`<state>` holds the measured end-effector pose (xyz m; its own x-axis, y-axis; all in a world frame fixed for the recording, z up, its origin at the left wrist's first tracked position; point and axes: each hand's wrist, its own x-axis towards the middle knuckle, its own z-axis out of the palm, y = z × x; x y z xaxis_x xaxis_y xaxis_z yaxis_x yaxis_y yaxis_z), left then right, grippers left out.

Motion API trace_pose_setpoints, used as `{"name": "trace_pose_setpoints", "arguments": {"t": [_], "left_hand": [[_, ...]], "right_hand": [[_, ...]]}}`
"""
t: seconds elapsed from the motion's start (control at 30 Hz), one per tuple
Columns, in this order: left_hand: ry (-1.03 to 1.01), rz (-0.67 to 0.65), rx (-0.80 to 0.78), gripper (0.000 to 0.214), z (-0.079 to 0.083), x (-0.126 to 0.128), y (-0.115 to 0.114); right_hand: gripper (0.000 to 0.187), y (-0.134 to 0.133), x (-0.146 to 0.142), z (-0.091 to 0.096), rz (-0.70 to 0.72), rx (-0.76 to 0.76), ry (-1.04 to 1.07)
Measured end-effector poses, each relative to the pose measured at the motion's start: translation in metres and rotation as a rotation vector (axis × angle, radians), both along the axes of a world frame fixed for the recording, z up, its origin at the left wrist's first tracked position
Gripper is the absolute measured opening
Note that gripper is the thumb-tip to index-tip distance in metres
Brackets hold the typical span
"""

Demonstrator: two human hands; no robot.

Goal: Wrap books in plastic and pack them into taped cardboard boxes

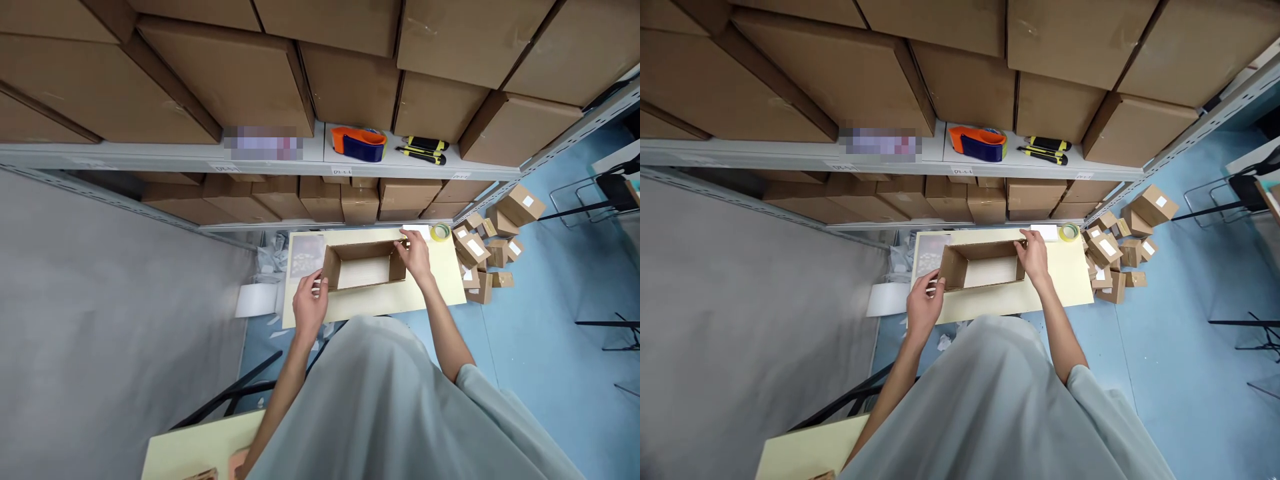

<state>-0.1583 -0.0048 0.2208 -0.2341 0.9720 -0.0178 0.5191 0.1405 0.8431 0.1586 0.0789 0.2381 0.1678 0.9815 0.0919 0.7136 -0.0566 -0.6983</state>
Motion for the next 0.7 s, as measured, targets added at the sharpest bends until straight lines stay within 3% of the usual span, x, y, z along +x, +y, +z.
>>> {"name": "trace_pose_setpoints", "arguments": {"t": [0.17, 0.43, 0.7], "left_hand": [[0.010, 0.045, 0.024, 0.040, 0.001, 0.005, -0.004], [0.017, 0.063, 0.043, 0.040, 0.000, 0.002, -0.011], [0.108, 0.037, 0.067, 0.041, 0.002, 0.008, -0.013]], "right_hand": [[0.019, 0.007, -0.002, 0.003, 0.083, -0.018, -0.046], [0.024, 0.006, -0.007, 0.003, 0.099, -0.048, -0.176], [0.022, 0.041, -0.010, -0.005, 0.035, -0.150, -0.169]]}}
